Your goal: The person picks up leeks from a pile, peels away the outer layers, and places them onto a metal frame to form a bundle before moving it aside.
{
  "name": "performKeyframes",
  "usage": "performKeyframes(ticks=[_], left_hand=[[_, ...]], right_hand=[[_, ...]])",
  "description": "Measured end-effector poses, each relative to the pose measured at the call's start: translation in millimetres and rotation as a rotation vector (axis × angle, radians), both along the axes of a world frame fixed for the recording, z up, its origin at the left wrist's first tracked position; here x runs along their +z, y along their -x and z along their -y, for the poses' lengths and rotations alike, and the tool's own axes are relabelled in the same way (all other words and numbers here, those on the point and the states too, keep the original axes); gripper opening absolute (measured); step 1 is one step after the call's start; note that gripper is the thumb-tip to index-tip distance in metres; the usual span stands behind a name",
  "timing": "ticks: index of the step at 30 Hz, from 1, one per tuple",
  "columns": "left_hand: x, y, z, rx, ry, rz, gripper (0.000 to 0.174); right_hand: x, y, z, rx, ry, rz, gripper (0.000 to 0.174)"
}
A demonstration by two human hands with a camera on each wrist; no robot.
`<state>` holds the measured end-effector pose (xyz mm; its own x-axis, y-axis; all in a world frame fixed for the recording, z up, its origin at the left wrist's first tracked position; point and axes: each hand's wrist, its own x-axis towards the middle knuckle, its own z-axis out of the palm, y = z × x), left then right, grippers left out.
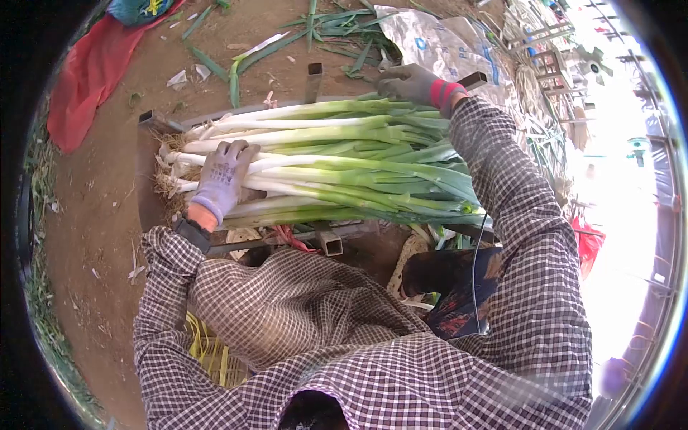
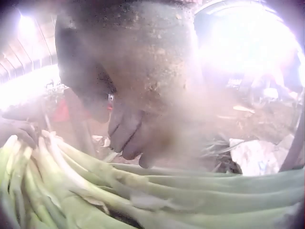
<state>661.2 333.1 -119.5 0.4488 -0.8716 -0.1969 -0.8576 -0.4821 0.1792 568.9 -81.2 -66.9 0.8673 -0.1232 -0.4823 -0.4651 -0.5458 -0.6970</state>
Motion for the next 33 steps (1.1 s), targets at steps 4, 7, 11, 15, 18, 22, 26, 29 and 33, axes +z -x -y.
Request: performKeyframes(ticks=[4, 7, 11, 15, 18, 22, 26, 29, 33], left_hand=[[-4.2, 2.7, 1.4, 0.002, -0.031, 0.031, 0.088], [-8.0, 8.3, -1.2, -0.024, -0.001, 0.154, 0.086], [-7.3, 16.3, -4.4, -0.021, 0.024, 0.239, 0.084], [-4.5, 17.1, -7.7, -0.009, 0.085, 0.231, 0.081], [4.3, 4.6, -7.3, 0.015, 0.342, -0.007, 0.075], [23.8, -29.1, 14.0, 0.033, 0.324, -0.096, 0.057], [-4.2, -57.9, 30.3, 0.051, -0.072, -0.068, 0.049], [-10.6, -66.1, 32.7, 0.07, -0.107, -0.117, 0.046], [-12.6, -69.0, 38.1, 0.083, -0.209, -0.183, 0.041]], right_hand=[[16.4, 19.4, -30.9, 0.104, 0.147, -0.069, 0.028], [12.1, 28.8, -79.0, 0.296, 0.491, 0.04, 0.034], [-6.2, 22.6, -104.5, 0.58, 0.845, 0.068, 0.041], [8.7, -2.2, -111.6, 0.702, 0.85, -0.192, 0.046], [-4.0, -9.7, -74.8, 0.547, 0.412, -0.275, 0.044], [16.3, -19.3, -84.0, 0.463, 0.161, -0.423, 0.036], [22.6, -16.7, -81.4, 0.446, 0.137, -0.285, 0.035], [8.4, -8.4, -62.8, 0.437, 0.243, -0.139, 0.04], [20.3, -1.5, -89.2, 0.456, 0.562, -0.077, 0.041]])
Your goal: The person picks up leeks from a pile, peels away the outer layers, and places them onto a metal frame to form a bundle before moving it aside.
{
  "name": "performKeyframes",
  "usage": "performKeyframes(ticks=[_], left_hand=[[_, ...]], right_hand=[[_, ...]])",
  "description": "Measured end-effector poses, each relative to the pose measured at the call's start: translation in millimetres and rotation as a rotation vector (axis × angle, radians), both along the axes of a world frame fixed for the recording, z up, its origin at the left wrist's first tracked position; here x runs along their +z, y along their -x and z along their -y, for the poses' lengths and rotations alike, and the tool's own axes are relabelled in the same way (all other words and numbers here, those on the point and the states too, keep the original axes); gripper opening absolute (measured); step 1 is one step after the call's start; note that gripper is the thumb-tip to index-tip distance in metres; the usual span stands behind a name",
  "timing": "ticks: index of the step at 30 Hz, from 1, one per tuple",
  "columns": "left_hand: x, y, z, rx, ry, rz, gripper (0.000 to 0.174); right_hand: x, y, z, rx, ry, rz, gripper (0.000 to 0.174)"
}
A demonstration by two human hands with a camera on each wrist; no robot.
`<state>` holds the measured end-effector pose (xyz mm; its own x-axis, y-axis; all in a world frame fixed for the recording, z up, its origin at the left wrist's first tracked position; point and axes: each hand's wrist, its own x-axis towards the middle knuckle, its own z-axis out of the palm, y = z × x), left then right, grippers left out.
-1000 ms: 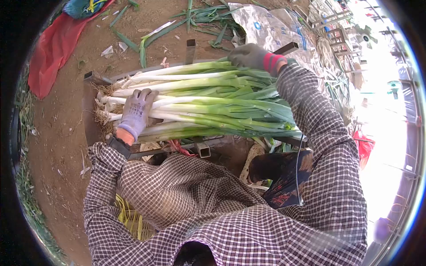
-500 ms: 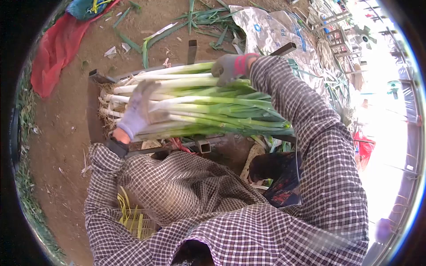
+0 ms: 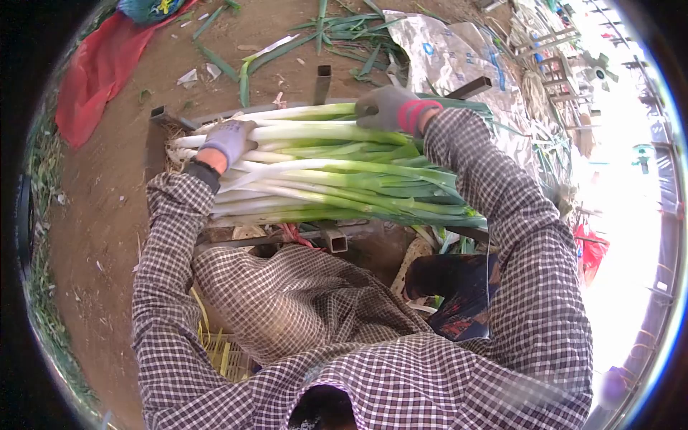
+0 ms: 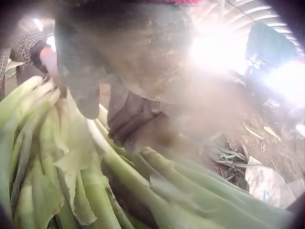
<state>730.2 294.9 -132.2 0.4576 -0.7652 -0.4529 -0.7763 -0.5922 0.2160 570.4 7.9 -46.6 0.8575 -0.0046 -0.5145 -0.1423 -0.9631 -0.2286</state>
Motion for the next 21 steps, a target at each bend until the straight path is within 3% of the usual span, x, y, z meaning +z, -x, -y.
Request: performKeyframes(ticks=[4, 6, 9, 11, 13, 16, 17, 19, 21], left_hand=[[-14.2, 7.9, 7.0, -0.029, -0.125, 0.069, 0.035], [-29.8, 13.5, 1.3, -0.034, -0.041, 0.125, 0.036], [-8.1, 16.3, -19.9, -0.048, 0.014, 0.25, 0.038], [-3.0, 35.6, -10.6, 0.039, 0.126, 0.361, 0.041], [4.7, 38.0, -12.4, 0.052, 0.085, 0.334, 0.041], [1.9, 32.3, 0.3, 0.088, -0.015, 0.223, 0.038], [-1.6, 26.1, 5.9, 0.11, -0.06, 0.179, 0.037], [-2.2, 10.6, 15.0, 0.037, -0.24, 0.001, 0.054], [14.2, -11.8, 13.5, -0.021, -0.339, -0.25, 0.069]], right_hand=[[-34.0, -2.7, -30.0, 0.155, 0.051, 0.129, 0.048], [-46.1, -13.3, -51.5, 0.185, 0.072, 0.102, 0.046], [-54.4, -38.9, -78.8, 0.278, 0.066, 0.117, 0.051], [-57.3, -34.0, -83.0, 0.31, 0.098, 0.127, 0.043], [-57.3, -24.6, -83.4, 0.346, 0.16, 0.372, 0.04], [-62.3, -38.5, -91.1, 0.198, 0.275, 0.244, 0.029], [-71.4, -39.1, -87.4, 0.23, 0.206, 0.268, 0.031], [-80.5, -38.2, -88.4, 0.294, 0.065, 0.304, 0.038], [-52.3, -53.3, -80.1, 0.214, -0.173, -0.063, 0.052]])
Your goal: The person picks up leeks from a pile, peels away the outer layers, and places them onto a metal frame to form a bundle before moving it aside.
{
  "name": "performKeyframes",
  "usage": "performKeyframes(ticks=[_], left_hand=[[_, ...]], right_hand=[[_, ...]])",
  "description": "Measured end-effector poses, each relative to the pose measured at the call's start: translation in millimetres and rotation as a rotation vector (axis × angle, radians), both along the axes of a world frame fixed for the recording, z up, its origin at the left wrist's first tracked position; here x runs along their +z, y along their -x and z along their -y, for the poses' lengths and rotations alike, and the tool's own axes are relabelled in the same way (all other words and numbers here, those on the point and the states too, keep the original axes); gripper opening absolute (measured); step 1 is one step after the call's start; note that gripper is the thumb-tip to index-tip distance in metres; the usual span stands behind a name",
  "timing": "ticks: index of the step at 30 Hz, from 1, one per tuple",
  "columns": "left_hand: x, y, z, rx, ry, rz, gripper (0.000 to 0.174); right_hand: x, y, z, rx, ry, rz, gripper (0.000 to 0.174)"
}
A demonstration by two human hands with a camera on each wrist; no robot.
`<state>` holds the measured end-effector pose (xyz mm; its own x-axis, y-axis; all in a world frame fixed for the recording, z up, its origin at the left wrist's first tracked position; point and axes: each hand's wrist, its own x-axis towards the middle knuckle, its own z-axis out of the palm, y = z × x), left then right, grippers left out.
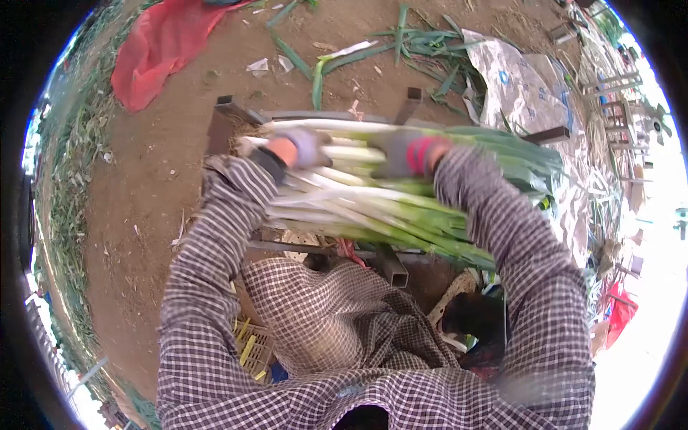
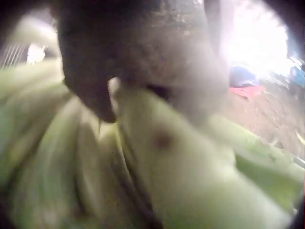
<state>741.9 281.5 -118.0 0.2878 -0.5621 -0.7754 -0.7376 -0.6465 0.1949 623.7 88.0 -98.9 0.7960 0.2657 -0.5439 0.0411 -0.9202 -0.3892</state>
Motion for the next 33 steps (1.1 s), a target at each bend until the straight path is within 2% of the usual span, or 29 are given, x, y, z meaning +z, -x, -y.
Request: performKeyframes(ticks=[1, 2, 5, 8, 9, 11, 12, 13, 14, 15, 16, 18, 19, 20, 22, 23, 26, 27, 30, 31, 33], left_hand=[[1.1, -18.4, -6.7, -0.006, -0.009, -0.072, 0.088], [-10.3, -33.0, -9.7, -0.012, 0.01, -0.188, 0.09], [-14.5, -37.4, -11.6, 0.053, 0.093, -0.139, 0.085], [-6.3, -7.2, -14.6, 0.07, 0.237, 0.024, 0.075], [-5.9, 5.4, -22.1, 0.061, 0.38, 0.115, 0.074], [0.7, 20.8, -30.2, 0.053, 0.581, 0.238, 0.078], [8.1, 24.9, -29.8, 0.052, 0.499, 0.181, 0.081], [17.4, 28.8, -29.0, 0.056, 0.416, 0.128, 0.084], [22.6, 32.7, -29.6, 0.063, 0.336, 0.076, 0.087], [1.1, 32.8, -44.5, 0.078, 0.413, 0.071, 0.096], [6.2, 35.8, -50.5, 0.068, 0.457, 0.108, 0.098], [20.5, 49.5, -63.3, 0.051, 0.555, 0.179, 0.101], [37.4, 55.9, -66.5, -0.016, 0.55, 0.159, 0.104], [38.2, 66.9, -65.1, -0.109, 0.49, 0.259, 0.104], [35.0, 87.3, -54.8, -0.295, 0.363, 0.482, 0.105], [15.4, 93.6, -50.7, -0.335, 0.346, 0.595, 0.098], [7.7, 92.7, -46.3, -0.302, 0.361, 0.545, 0.092], [7.9, 91.7, -47.2, -0.232, 0.453, 0.49, 0.093], [12.3, 84.8, -43.7, -0.192, 0.376, 0.432, 0.088], [7.7, 81.2, -42.6, -0.18, 0.428, 0.447, 0.082], [4.3, 71.3, -39.2, -0.098, 0.427, 0.413, 0.076]], right_hand=[[-7.9, -15.1, 12.2, 0.007, -0.012, -0.091, 0.051], [-14.5, -25.7, 23.2, 0.017, -0.023, -0.18, 0.05], [-4.5, -27.6, 28.2, -0.285, -0.06, -0.453, 0.042], [-19.6, -31.8, 11.7, -0.14, 0.142, -0.216, 0.04], [-7.3, -32.1, -1.3, -0.226, 0.08, -0.184, 0.037], [-27.8, -39.7, -27.0, -0.149, 0.124, 0.119, 0.034], [-43.8, -48.0, -42.3, -0.126, 0.089, 0.174, 0.032], [-44.3, -57.8, -60.1, -0.101, 0.16, 0.075, 0.032], [-39.3, -56.9, -61.0, -0.096, 0.1, 0.072, 0.034], [-34.3, -55.4, -61.7, -0.093, 0.039, 0.068, 0.037], [-31.1, -54.6, -61.0, -0.092, -0.018, 0.067, 0.039], [-20.5, -35.9, -39.5, -0.263, -0.273, 0.16, 0.047], [9.7, -19.3, -27.4, -0.288, -0.233, 0.205, 0.052], [42.2, 5.9, -20.0, -0.314, -0.195, 0.249, 0.057], [57.1, 63.5, -7.4, -0.114, 0.089, 0.551, 0.068], [58.6, 96.8, -9.7, -0.096, 0.21, 0.593, 0.068], [37.5, 178.4, -18.2, -0.032, 0.411, 0.656, 0.067], [35.8, 190.1, -20.0, -0.016, 0.452, 0.662, 0.066], [28.5, 197.7, -15.5, -0.09, 0.492, 0.734, 0.066], [30.6, 191.9, -9.4, -0.129, 0.437, 0.713, 0.078], [35.6, 176.8, 3.6, -0.152, 0.478, 0.727, 0.077]])
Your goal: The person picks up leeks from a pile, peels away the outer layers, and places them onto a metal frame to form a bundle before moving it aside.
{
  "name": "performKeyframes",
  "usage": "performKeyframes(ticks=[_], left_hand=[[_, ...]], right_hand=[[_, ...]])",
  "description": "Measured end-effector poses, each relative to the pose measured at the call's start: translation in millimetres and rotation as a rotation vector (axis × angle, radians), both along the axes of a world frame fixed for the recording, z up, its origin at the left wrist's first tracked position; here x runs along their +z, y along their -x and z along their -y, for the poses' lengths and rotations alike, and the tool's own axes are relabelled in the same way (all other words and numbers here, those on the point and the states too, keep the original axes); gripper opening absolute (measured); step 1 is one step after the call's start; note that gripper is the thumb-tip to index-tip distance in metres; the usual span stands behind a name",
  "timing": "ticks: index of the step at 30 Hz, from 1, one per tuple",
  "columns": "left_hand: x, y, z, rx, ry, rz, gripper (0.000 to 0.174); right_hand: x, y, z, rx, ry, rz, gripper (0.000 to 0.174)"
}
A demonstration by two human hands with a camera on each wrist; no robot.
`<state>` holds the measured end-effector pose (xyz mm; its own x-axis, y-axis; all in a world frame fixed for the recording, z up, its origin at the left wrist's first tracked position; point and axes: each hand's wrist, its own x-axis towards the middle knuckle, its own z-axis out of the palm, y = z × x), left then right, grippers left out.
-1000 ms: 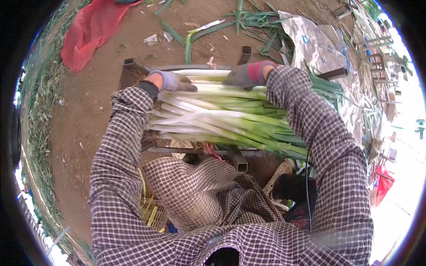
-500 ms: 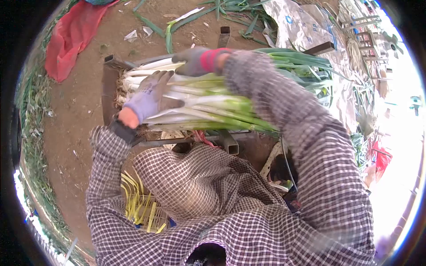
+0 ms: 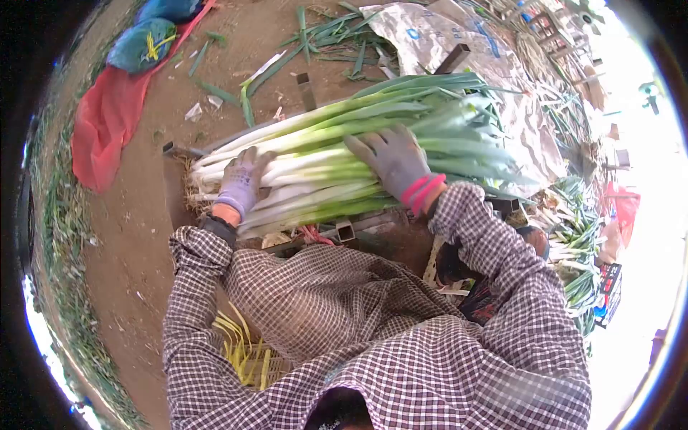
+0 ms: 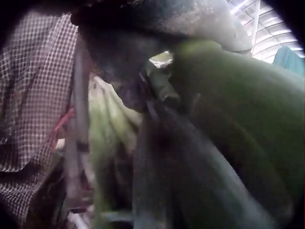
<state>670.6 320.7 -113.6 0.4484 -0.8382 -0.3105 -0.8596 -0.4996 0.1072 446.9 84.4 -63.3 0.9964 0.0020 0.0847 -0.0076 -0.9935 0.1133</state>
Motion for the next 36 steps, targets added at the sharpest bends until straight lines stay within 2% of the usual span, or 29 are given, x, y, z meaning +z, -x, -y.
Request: performKeyframes(ticks=[2, 5, 9, 11, 12, 15, 17, 19, 21, 22, 25, 26, 28, 29, 30, 32, 34, 35, 36], left_hand=[[-5.8, -2.7, 3.8, 0.035, 0.04, 0.023, 0.072], [-21.6, -2.2, 14.4, 0.113, 0.069, 0.127, 0.073], [-20.9, 20.7, 14.2, 0.045, -0.027, 0.263, 0.089], [-15.7, 21.8, 22.0, 0.064, -0.141, 0.216, 0.094], [-20.2, 23.9, 23.3, 0.087, -0.122, 0.244, 0.095], [-37.0, 23.3, 19.6, 0.091, -0.087, 0.276, 0.1], [-67.5, 11.8, 2.5, -0.021, -0.025, 0.401, 0.105], [-17.0, 20.9, 29.6, 0.08, -0.281, 0.167, 0.108], [13.9, 48.9, 51.6, -0.039, -0.174, 0.192, 0.108], [29.7, 61.8, 68.6, -0.165, -0.071, 0.12, 0.103], [-43.9, 33.4, 84.0, -0.119, -0.096, -0.023, 0.096], [-16.9, 47.2, 90.7, -0.156, -0.195, 0.0, 0.091], [-15.6, 53.9, 81.6, -0.067, -0.12, -0.003, 0.089], [-20.8, 59.5, 78.5, -0.027, -0.075, -0.005, 0.089], [-12.4, 64.2, 83.7, 0.021, -0.14, 0.009, 0.09], [-18.7, 51.4, 87.1, 0.065, -0.249, 0.022, 0.095], [-10.7, 45.2, 89.0, 0.043, -0.284, 0.071, 0.099], [5.6, 48.2, 90.6, 0.041, -0.321, 0.084, 0.1], [15.5, 49.3, 93.6, 0.001, -0.241, 0.137, 0.098]], right_hand=[[5.5, -13.7, 10.4, -0.039, 0.048, -0.036, 0.077], [-4.8, -27.7, 23.8, -0.094, 0.076, 0.092, 0.058], [-13.9, -13.2, 27.2, -0.109, 0.083, -0.092, 0.071], [-24.2, -7.0, 32.2, -0.101, -0.001, -0.086, 0.075], [-29.6, -7.0, 34.3, -0.081, -0.043, -0.078, 0.077], [-30.6, -10.2, 37.6, -0.096, -0.029, -0.128, 0.076], [-44.4, -11.1, 34.1, -0.129, 0.0, -0.066, 0.069], [-56.9, -8.2, 31.3, -0.168, 0.094, 0.09, 0.056], [-57.2, -9.6, 33.7, -0.145, 0.088, 0.156, 0.044], [-48.0, -9.8, 33.7, -0.164, 0.086, 0.086, 0.045], [-44.6, -22.5, 32.5, -0.177, -0.042, -0.087, 0.053], [-25.7, -14.6, 30.7, -0.173, -0.122, -0.179, 0.057], [49.6, -2.8, 24.8, -0.162, -0.288, -0.351, 0.067], [70.9, 20.3, 22.4, -0.141, -0.385, -0.156, 0.071], [97.4, 48.8, 19.3, -0.119, -0.476, 0.038, 0.075], [162.4, 116.6, 26.7, -0.205, -0.669, 0.176, 0.066], [178.8, 209.1, 42.7, -0.153, -0.7, 0.522, 0.048], [180.4, 257.3, 49.1, -0.271, -0.751, 0.557, 0.043], [176.1, 305.9, 55.3, -0.388, -0.803, 0.593, 0.038]])
